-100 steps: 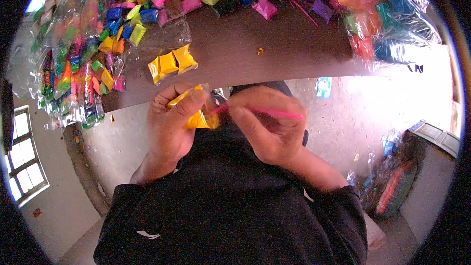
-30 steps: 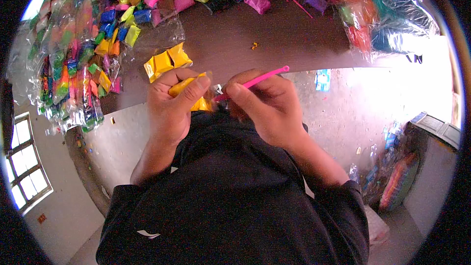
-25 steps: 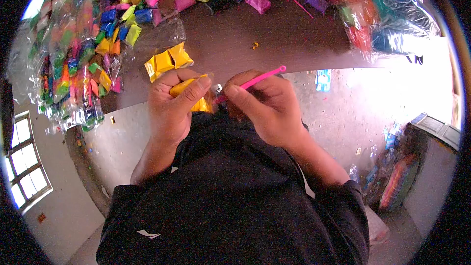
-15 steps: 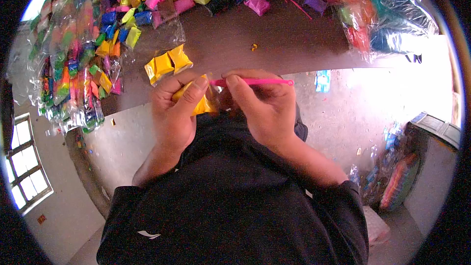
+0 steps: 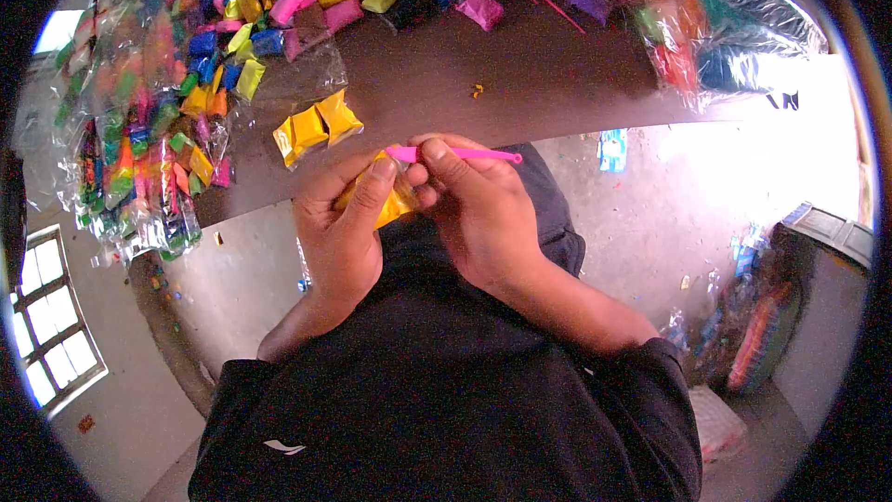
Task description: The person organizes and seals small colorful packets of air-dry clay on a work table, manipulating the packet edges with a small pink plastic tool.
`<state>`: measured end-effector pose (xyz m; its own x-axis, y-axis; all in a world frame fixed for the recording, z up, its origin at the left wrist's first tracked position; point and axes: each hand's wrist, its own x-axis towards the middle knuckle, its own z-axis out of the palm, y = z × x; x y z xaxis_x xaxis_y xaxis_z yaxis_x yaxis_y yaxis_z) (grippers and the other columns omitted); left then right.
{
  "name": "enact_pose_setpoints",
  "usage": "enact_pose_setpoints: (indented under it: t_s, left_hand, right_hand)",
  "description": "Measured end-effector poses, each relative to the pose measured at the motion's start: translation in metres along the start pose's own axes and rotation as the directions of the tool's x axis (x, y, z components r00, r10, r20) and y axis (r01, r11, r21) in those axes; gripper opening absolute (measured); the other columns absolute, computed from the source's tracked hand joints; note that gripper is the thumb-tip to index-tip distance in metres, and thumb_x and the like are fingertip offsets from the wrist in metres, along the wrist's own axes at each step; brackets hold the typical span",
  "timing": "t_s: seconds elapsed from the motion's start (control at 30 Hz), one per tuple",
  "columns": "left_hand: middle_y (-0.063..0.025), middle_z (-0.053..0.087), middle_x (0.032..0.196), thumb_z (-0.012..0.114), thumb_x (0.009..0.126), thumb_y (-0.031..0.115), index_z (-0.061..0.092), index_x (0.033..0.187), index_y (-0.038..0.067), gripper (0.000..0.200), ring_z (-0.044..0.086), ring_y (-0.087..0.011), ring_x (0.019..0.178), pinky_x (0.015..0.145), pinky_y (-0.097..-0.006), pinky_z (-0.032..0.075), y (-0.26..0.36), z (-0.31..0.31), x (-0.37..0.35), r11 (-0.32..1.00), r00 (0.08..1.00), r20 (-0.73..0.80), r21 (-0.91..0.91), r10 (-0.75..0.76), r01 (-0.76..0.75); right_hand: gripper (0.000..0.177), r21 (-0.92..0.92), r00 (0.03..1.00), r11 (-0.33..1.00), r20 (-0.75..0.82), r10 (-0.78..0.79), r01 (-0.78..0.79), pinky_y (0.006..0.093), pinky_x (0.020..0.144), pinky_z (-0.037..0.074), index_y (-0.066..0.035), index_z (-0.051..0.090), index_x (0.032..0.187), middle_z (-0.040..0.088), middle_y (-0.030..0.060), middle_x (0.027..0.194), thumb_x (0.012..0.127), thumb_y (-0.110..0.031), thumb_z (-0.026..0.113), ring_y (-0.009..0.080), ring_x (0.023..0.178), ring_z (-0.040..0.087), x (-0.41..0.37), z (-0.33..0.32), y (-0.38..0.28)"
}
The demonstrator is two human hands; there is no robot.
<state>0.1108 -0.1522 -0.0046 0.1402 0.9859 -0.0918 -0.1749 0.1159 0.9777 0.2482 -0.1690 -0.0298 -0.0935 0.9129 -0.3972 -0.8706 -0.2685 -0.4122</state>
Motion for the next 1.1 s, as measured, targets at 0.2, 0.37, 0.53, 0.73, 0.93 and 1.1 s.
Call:
enact_pose_setpoints:
  t_s: [0.2, 0.37, 0.53, 0.73, 0.93, 1.1]
  left_hand:
    - [-0.0098, 0.073, 0.097, 0.063, 0.101, 0.010, 0.069, 0.110, -0.006, 0.020, 0.070, -0.0132, 0.087, 0.080, -0.0264, 0.056, -0.003, -0.006, -0.001, 0.993, 0.995, 0.039, -0.068, -0.089, 0.092]
    - [-0.0086, 0.072, 0.098, 0.063, 0.100, 0.010, 0.069, 0.108, -0.006, 0.019, 0.069, -0.0122, 0.090, 0.082, -0.0258, 0.054, -0.001, -0.007, -0.002, 0.994, 0.995, 0.065, -0.079, -0.073, 0.078]
    - [-0.0075, 0.071, 0.097, 0.063, 0.100, 0.010, 0.069, 0.106, -0.006, 0.018, 0.069, -0.0125, 0.090, 0.083, -0.0257, 0.054, 0.001, -0.006, -0.002, 0.991, 0.993, 0.096, -0.113, -0.067, 0.078]
    - [-0.0069, 0.070, 0.096, 0.063, 0.100, 0.010, 0.069, 0.107, -0.005, 0.017, 0.069, -0.0124, 0.090, 0.083, -0.0254, 0.054, -0.003, -0.008, -0.002, 0.986, 0.988, 0.122, -0.131, -0.091, 0.107]
    - [-0.0057, 0.070, 0.095, 0.063, 0.100, 0.009, 0.070, 0.105, -0.005, 0.016, 0.069, -0.0120, 0.091, 0.082, -0.0249, 0.054, -0.002, -0.005, -0.004, 0.986, 0.993, 0.090, -0.137, -0.079, 0.091]
    - [-0.0057, 0.072, 0.093, 0.065, 0.099, 0.010, 0.071, 0.103, -0.004, 0.016, 0.065, -0.0080, 0.088, 0.080, -0.0232, 0.053, -0.010, -0.005, -0.005, 0.994, 0.997, 0.015, -0.072, -0.081, 0.082]
  right_hand:
    - [0.021, 0.013, 0.992, 0.995, 0.074, 0.099, -0.100, 0.0276, 0.070, 0.043, -0.005, 0.063, 0.100, 0.057, -0.0012, 0.077, 0.102, -0.024, 0.056, 0.0112, 0.071, 0.050, 0.000, 0.003, -0.005]
    - [0.026, 0.057, 0.978, 0.984, 0.129, 0.163, -0.172, 0.0288, 0.071, 0.039, -0.010, 0.061, 0.091, 0.047, -0.0034, 0.070, 0.101, -0.034, 0.057, 0.0119, 0.070, 0.046, -0.002, 0.005, -0.004]
    - [0.022, 0.104, 0.972, 0.977, 0.163, 0.170, -0.188, 0.0281, 0.071, 0.038, -0.010, 0.064, 0.097, 0.054, -0.0036, 0.073, 0.101, -0.031, 0.059, 0.0105, 0.069, 0.046, -0.001, 0.000, -0.004]
    - [0.020, 0.137, 0.967, 0.969, 0.185, 0.177, -0.204, 0.0252, 0.067, 0.037, -0.008, 0.065, 0.106, 0.059, -0.0038, 0.076, 0.100, -0.027, 0.061, 0.0082, 0.067, 0.046, 0.000, -0.007, -0.002]
    - [0.021, 0.122, 0.966, 0.971, 0.184, 0.182, -0.207, 0.0241, 0.065, 0.038, -0.007, 0.064, 0.106, 0.059, -0.0031, 0.077, 0.100, -0.027, 0.061, 0.0077, 0.067, 0.046, 0.002, -0.013, -0.001]
    - [0.021, 0.006, 0.958, 0.993, 0.264, 0.110, -0.116, 0.0238, 0.064, 0.037, -0.007, 0.064, 0.107, 0.060, -0.0017, 0.079, 0.100, -0.026, 0.060, 0.0087, 0.067, 0.047, 0.003, -0.015, -0.002]
